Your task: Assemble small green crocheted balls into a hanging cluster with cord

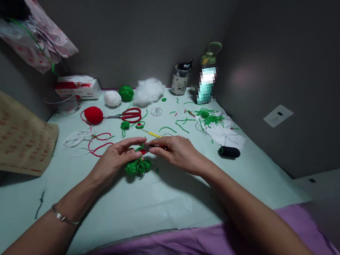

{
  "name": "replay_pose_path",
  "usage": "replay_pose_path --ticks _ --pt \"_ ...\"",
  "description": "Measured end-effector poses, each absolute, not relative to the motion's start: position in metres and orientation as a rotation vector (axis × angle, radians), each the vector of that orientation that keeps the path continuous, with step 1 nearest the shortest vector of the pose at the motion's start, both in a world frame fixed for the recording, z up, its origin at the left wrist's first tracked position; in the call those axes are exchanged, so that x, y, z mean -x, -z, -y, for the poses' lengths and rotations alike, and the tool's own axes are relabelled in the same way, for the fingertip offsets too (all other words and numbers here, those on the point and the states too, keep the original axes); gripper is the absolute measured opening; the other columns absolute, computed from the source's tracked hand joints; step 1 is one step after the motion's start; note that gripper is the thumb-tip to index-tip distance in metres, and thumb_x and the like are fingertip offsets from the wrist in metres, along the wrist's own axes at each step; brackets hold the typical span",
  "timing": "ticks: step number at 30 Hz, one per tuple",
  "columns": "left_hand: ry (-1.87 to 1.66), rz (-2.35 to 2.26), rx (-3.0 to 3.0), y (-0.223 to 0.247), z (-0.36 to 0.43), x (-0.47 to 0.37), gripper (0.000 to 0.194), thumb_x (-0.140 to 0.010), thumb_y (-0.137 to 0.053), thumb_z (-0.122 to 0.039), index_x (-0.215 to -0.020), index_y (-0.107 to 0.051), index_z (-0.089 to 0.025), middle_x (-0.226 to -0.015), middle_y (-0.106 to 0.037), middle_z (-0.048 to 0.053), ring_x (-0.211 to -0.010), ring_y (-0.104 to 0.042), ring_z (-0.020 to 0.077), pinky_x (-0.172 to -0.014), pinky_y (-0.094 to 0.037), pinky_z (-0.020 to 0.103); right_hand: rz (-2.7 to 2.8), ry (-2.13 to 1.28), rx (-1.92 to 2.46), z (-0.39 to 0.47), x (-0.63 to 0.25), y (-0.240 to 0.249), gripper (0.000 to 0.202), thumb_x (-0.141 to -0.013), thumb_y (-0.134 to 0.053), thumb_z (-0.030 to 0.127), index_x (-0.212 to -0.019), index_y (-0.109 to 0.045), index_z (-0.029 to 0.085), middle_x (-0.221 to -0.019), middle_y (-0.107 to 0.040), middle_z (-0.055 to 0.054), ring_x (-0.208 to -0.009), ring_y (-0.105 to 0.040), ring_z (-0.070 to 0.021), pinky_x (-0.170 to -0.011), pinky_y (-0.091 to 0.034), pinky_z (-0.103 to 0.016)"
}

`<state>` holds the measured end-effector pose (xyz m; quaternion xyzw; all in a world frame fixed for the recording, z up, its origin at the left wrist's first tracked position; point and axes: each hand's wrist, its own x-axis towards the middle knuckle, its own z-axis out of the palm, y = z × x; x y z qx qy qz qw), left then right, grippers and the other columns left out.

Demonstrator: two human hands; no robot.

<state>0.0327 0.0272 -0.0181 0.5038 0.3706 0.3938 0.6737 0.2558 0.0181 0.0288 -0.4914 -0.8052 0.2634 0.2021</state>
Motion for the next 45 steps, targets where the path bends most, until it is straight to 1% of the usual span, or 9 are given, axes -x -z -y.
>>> replay_pose_path --ticks 11,17,21,23,26,31,36,41,45 --pt "-0.880 -0.817 -1.134 0.015 -0.026 -0.032 0.044 -0.076 -0.081 -0.026 -0.119 -0.074 -0.023 -0.107 -0.077 0.006 -0.078 -0.068 0.0155 -0.072 -0.050 0.029 2.159 -0.779 1.408 -0.018 -0.254 -0.027 0.030 -0.098 -0.056 0.038 -0.115 -0.077 0.025 -0.109 -0.078 -0.006 -0.092 -0.068 -0.0217 -0.080 -0.049 -0.032" --pt "-0.933 -0.827 -1.051 0.009 -0.032 -0.026 0.039 -0.078 -0.080 -0.024 -0.116 -0.075 -0.020 -0.110 -0.075 0.007 -0.083 -0.068 0.0146 -0.074 -0.053 0.025 2.211 -1.116 1.240 -0.014 -0.268 -0.035 0.041 -0.096 -0.059 0.048 -0.122 -0.072 0.019 -0.107 -0.075 -0.007 -0.086 -0.066 -0.0186 -0.074 -0.049 -0.028" --pt "-0.979 -0.827 -0.884 0.001 -0.037 -0.020 0.035 -0.074 -0.082 -0.020 -0.109 -0.077 -0.017 -0.112 -0.075 0.009 -0.078 -0.069 0.0138 -0.069 -0.056 0.024 2.527 -1.291 1.150 -0.007 -0.272 -0.034 0.033 -0.096 -0.061 0.042 -0.119 -0.072 0.021 -0.106 -0.076 -0.006 -0.092 -0.068 -0.0187 -0.081 -0.050 -0.027" --pt "-0.968 -0.829 -0.877 -0.001 -0.039 -0.017 0.034 -0.072 -0.082 -0.020 -0.106 -0.077 -0.016 -0.109 -0.075 0.010 -0.075 -0.069 0.0144 -0.067 -0.057 0.025 2.604 -1.187 1.171 -0.006 -0.272 -0.035 0.026 -0.098 -0.057 0.035 -0.110 -0.075 0.021 -0.105 -0.076 -0.005 -0.091 -0.068 -0.0181 -0.081 -0.048 -0.027" --pt "-0.881 -0.872 -0.990 0.001 -0.040 -0.015 0.033 -0.072 -0.083 -0.024 -0.104 -0.078 -0.017 -0.103 -0.076 0.010 -0.074 -0.069 0.0159 -0.066 -0.055 0.027 2.564 -0.807 1.395 -0.010 -0.270 -0.040 0.023 -0.098 -0.053 0.026 -0.097 -0.075 0.020 -0.096 -0.075 -0.006 -0.083 -0.066 -0.0183 -0.075 -0.045 -0.028" --pt "-0.969 -1.065 -1.302 0.012 -0.040 -0.018 0.024 -0.074 -0.081 -0.033 -0.095 -0.080 -0.022 -0.095 -0.075 0.007 -0.080 -0.066 0.0192 -0.072 -0.052 0.031 2.610 -0.197 1.642 -0.031 -0.256 -0.043 0.026 -0.095 -0.049 0.014 -0.092 -0.074 0.020 -0.099 -0.073 -0.008 -0.080 -0.063 -0.0188 -0.065 -0.033 -0.029" --pt "-1.063 -1.054 -1.185 0.014 -0.043 -0.017 0.024 -0.075 -0.081 -0.040 -0.090 -0.080 -0.021 -0.097 -0.077 0.006 -0.088 -0.067 0.0199 -0.085 -0.051 0.033 2.827 -0.039 1.759 -0.041 -0.242 -0.035 0.023 -0.094 -0.050 0.013 -0.089 -0.072 0.015 -0.100 -0.072 -0.013 -0.078 -0.064 -0.0204 -0.057 -0.025 -0.031" --pt "-1.037 -1.005 -1.123 0.010 -0.042 -0.017 0.026 -0.074 -0.083 -0.042 -0.088 -0.080 -0.020 -0.097 -0.078 0.007 -0.089 -0.067 0.0198 -0.090 -0.050 0.035 2.949 -0.016 1.761 -0.035 -0.237 -0.025 0.025 -0.092 -0.047 0.005 -0.093 -0.072 0.012 -0.099 -0.072 -0.015 -0.085 -0.068 -0.0238 -0.060 -0.031 -0.030" --pt "-1.030 -1.014 -1.127 0.006 -0.039 -0.018 0.022 -0.073 -0.083 -0.039 -0.086 -0.080 -0.021 -0.094 -0.078 0.007 -0.088 -0.067 0.0210 -0.088 -0.051 0.036 2.940 0.033 1.743 -0.035 -0.235 -0.017 0.029 -0.093 -0.043 0.003 -0.095 -0.071 0.011 -0.098 -0.071 -0.017 -0.089 -0.067 -0.0249 -0.063 -0.034 -0.031"
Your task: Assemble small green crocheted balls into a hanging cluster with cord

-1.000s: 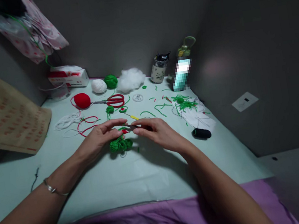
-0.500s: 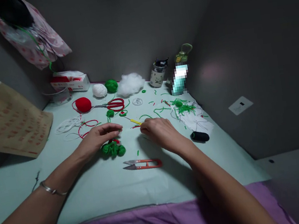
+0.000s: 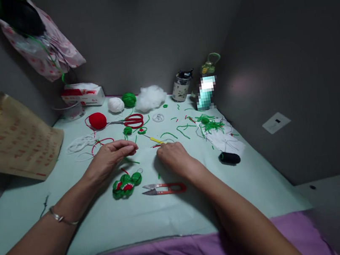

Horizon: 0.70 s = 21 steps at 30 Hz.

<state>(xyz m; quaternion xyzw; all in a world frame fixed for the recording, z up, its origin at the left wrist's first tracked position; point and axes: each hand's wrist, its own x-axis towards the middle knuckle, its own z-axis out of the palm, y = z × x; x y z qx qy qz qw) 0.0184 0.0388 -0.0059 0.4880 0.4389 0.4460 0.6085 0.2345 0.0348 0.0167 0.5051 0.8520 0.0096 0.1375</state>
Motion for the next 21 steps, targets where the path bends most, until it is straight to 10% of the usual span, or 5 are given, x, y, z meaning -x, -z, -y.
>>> replay_pose_path --ticks 5,16,21 --pt "-1.038 -0.986 -1.129 0.005 -0.038 -0.020 0.017 -0.077 -0.078 -0.034 -0.087 -0.077 -0.021 -0.093 -0.074 0.005 -0.085 -0.066 0.0184 -0.086 -0.051 0.033 -2.646 0.141 -1.591 -0.035 -0.241 -0.018 0.017 -0.087 -0.051 0.009 -0.086 -0.066 0.017 -0.087 -0.069 -0.007 -0.073 -0.060 -0.0172 -0.060 -0.030 -0.028" --pt "-1.420 -1.020 -0.856 0.010 -0.053 -0.005 0.010 -0.073 -0.056 -0.024 -0.065 -0.053 -0.020 -0.065 -0.053 -0.003 -0.061 -0.053 0.0124 -0.061 -0.045 0.023 -2.754 1.779 -1.827 -0.051 -0.254 -0.013 0.015 -0.081 -0.064 0.031 -0.082 -0.066 0.016 -0.071 -0.061 0.001 -0.063 -0.051 -0.0113 -0.060 -0.040 -0.025" --pt "-1.259 -1.182 -1.354 0.010 -0.055 -0.003 0.022 -0.079 -0.066 -0.035 -0.064 -0.061 -0.020 -0.082 -0.065 0.003 -0.083 -0.062 0.0197 -0.084 -0.047 0.032 -2.684 2.053 -1.869 -0.052 -0.254 -0.013 0.022 -0.080 -0.070 0.037 -0.081 -0.065 0.016 -0.069 -0.059 0.002 -0.060 -0.048 -0.0096 -0.060 -0.039 -0.025"
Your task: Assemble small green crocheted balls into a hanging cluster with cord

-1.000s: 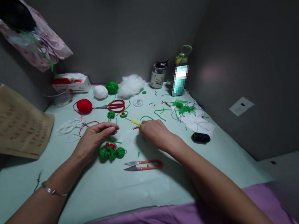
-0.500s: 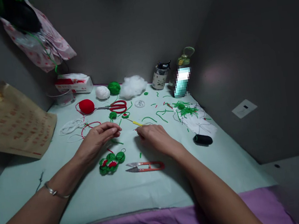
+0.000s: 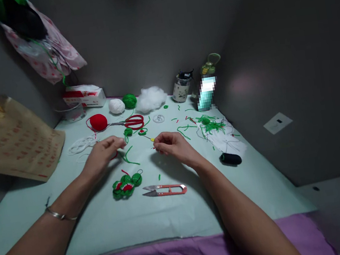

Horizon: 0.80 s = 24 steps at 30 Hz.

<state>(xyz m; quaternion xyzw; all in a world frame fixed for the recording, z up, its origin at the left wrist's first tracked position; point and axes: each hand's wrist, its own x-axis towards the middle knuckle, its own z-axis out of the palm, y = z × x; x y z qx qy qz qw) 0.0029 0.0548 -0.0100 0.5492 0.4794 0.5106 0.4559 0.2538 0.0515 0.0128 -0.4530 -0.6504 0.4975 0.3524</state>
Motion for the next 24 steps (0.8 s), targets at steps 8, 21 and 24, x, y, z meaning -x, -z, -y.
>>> replay_pose_path --ticks 8,21,24 --pt "-1.089 -1.475 -1.952 0.032 -0.074 0.008 0.030 -0.087 -0.061 -0.047 -0.100 -0.078 -0.027 -0.125 -0.068 0.009 -0.134 -0.046 0.0342 -0.116 -0.026 0.050 1.567 -1.320 1.144 -0.053 -0.251 -0.010 0.024 -0.079 -0.074 0.038 -0.082 -0.066 0.016 -0.071 -0.061 0.001 -0.061 -0.049 -0.0097 -0.061 -0.040 -0.025" --pt "-1.167 -1.212 -1.354 0.016 -0.062 0.001 0.031 -0.084 -0.068 -0.042 -0.104 -0.077 -0.020 -0.112 -0.076 0.010 -0.099 -0.066 0.0240 -0.089 -0.048 0.034 1.491 -1.331 1.104 -0.048 -0.250 -0.013 0.023 -0.080 -0.074 0.038 -0.082 -0.065 0.017 -0.073 -0.066 -0.001 -0.061 -0.052 -0.0103 -0.060 -0.041 -0.025" --pt "-1.220 -1.202 -1.285 0.015 -0.063 0.002 0.029 -0.079 -0.073 -0.039 -0.098 -0.077 -0.018 -0.097 -0.076 0.008 -0.085 -0.065 0.0200 -0.075 -0.048 0.029 1.504 -1.258 1.142 -0.051 -0.251 -0.011 0.023 -0.079 -0.073 0.038 -0.083 -0.066 0.016 -0.068 -0.062 0.001 -0.057 -0.047 -0.0094 -0.058 -0.038 -0.025"
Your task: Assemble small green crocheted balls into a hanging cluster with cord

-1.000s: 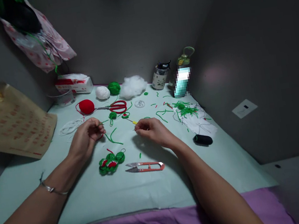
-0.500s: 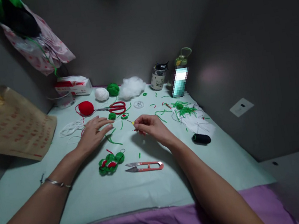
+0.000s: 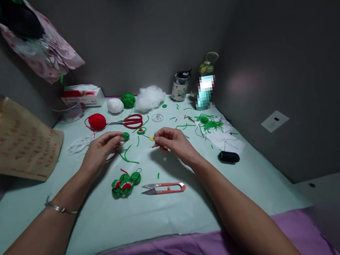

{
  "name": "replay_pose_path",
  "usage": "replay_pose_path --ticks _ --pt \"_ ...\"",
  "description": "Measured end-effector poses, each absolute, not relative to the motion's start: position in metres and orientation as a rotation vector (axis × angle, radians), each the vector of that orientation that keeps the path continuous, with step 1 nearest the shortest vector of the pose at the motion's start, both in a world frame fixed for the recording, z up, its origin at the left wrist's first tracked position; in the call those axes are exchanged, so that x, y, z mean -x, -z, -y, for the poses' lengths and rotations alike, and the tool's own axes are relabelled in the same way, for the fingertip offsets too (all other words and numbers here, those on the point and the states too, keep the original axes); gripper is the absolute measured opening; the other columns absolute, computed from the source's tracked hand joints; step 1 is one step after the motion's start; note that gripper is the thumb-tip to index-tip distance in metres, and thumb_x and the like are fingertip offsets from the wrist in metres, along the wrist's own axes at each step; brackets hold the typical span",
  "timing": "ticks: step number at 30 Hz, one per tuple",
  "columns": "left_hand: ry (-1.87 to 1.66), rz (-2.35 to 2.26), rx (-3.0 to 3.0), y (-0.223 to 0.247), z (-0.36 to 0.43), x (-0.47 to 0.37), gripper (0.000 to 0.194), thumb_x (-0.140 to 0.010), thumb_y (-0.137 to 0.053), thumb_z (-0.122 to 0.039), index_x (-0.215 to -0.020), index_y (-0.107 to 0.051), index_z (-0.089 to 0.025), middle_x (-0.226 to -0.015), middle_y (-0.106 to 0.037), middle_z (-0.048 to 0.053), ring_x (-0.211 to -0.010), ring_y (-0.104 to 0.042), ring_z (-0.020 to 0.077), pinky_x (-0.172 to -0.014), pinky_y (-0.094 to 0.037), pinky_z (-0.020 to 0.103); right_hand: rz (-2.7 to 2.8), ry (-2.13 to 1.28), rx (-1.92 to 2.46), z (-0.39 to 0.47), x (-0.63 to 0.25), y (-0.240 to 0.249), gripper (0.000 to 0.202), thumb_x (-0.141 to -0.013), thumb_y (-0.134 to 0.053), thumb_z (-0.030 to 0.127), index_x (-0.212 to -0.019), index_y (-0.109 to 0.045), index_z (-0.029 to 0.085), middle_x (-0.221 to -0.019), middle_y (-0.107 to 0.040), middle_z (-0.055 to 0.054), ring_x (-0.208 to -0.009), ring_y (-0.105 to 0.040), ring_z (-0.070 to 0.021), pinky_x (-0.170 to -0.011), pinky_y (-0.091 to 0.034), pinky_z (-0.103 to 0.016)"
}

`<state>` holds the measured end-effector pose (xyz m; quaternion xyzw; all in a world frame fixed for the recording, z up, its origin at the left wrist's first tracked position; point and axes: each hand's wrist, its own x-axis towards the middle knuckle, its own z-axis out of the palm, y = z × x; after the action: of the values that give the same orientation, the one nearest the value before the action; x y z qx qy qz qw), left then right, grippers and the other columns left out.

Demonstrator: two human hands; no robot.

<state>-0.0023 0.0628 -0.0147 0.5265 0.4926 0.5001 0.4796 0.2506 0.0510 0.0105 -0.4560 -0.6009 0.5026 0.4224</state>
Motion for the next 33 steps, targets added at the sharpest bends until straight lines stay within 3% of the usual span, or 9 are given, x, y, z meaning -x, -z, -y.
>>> replay_pose_path --ticks 4,10,14,18,22,25,27,29,33 --pt "-1.380 -1.282 -1.263 0.014 -0.067 0.008 0.021 -0.075 -0.073 -0.034 -0.089 -0.075 -0.018 -0.082 -0.070 0.003 -0.069 -0.056 0.0147 -0.062 -0.043 0.026 1.659 -0.939 1.300 -0.071 -0.248 0.000 0.017 -0.081 -0.067 0.033 -0.080 -0.064 0.016 -0.068 -0.061 0.001 -0.058 -0.049 -0.0108 -0.058 -0.039 -0.025" --pt "-1.435 -1.263 -1.250 0.013 -0.070 0.016 0.033 -0.078 -0.067 -0.034 -0.107 -0.071 -0.019 -0.073 -0.063 -0.001 -0.051 -0.040 0.0097 -0.049 -0.030 0.023 2.054 -0.473 1.395 -0.122 -0.235 0.017 0.005 -0.080 -0.064 0.014 -0.082 -0.066 0.018 -0.088 -0.070 -0.005 -0.083 -0.061 -0.0200 -0.076 -0.042 -0.031" --pt "-1.468 -1.343 -1.336 0.015 -0.073 0.020 0.030 -0.082 -0.064 -0.034 -0.105 -0.071 -0.018 -0.078 -0.066 0.001 -0.063 -0.051 0.0138 -0.060 -0.040 0.026 2.171 -0.422 1.350 -0.147 -0.222 0.025 0.016 -0.080 -0.059 0.005 -0.079 -0.065 0.019 -0.097 -0.071 -0.009 -0.098 -0.057 -0.0243 -0.082 -0.040 -0.033" --pt "-1.632 -1.487 -1.472 0.016 -0.074 0.022 0.032 -0.081 -0.064 -0.026 -0.112 -0.069 -0.019 -0.102 -0.069 0.005 -0.091 -0.061 0.0192 -0.086 -0.046 0.031 2.191 -0.479 1.289 -0.159 -0.212 0.030 0.016 -0.080 -0.058 0.006 -0.072 -0.061 0.019 -0.087 -0.070 -0.008 -0.097 -0.057 -0.0247 -0.084 -0.040 -0.034" --pt "-1.730 -1.552 -1.566 0.008 -0.066 0.020 0.032 -0.082 -0.063 -0.020 -0.114 -0.067 -0.020 -0.111 -0.067 0.007 -0.100 -0.062 0.0222 -0.092 -0.047 0.036 2.068 -0.600 1.282 -0.153 -0.207 0.024 0.009 -0.078 -0.060 0.011 -0.074 -0.059 0.019 -0.080 -0.069 -0.005 -0.082 -0.061 -0.0206 -0.078 -0.045 -0.033" --pt "-1.835 -1.635 -1.730 -0.002 -0.056 0.016 0.036 -0.080 -0.067 -0.016 -0.115 -0.066 -0.023 -0.123 -0.063 0.008 -0.117 -0.056 0.0259 -0.108 -0.038 0.042 1.942 -0.764 1.254 -0.132 -0.208 0.012 0.006 -0.082 -0.061 0.022 -0.078 -0.057 0.019 -0.076 -0.069 -0.003 -0.072 -0.064 -0.0166 -0.071 -0.050 -0.030" --pt "-1.804 -1.518 -1.745 -0.006 -0.050 0.010 0.034 -0.082 -0.067 -0.018 -0.115 -0.066 -0.024 -0.124 -0.064 0.007 -0.116 -0.056 0.0254 -0.105 -0.040 0.042 1.671 -1.071 1.181 -0.112 -0.210 0.002 0.016 -0.081 -0.069 0.031 -0.081 -0.058 0.019 -0.075 -0.069 -0.002 -0.071 -0.067 -0.0158 -0.071 -0.053 -0.030" --pt "-1.634 -1.268 -1.634 -0.007 -0.044 0.001 0.033 -0.084 -0.068 -0.024 -0.116 -0.064 -0.023 -0.117 -0.066 0.007 -0.097 -0.062 0.0210 -0.090 -0.048 0.037 1.344 -1.380 1.096 -0.090 -0.213 -0.006 0.027 -0.070 -0.082 0.032 -0.080 -0.062 0.019 -0.072 -0.069 0.000 -0.070 -0.069 -0.0152 -0.070 -0.053 -0.028" --pt "-1.179 -0.891 -1.315 -0.001 -0.033 -0.022 0.052 -0.076 -0.078 -0.030 -0.123 -0.057 -0.022 -0.118 -0.066 0.007 -0.078 -0.063 0.0146 -0.076 -0.051 0.032 1.137 -1.545 1.019 -0.054 -0.216 -0.020 0.030 -0.064 -0.090 0.029 -0.077 -0.065 0.019 -0.068 -0.068 0.003 -0.067 -0.069 -0.0132 -0.068 -0.054 -0.026"
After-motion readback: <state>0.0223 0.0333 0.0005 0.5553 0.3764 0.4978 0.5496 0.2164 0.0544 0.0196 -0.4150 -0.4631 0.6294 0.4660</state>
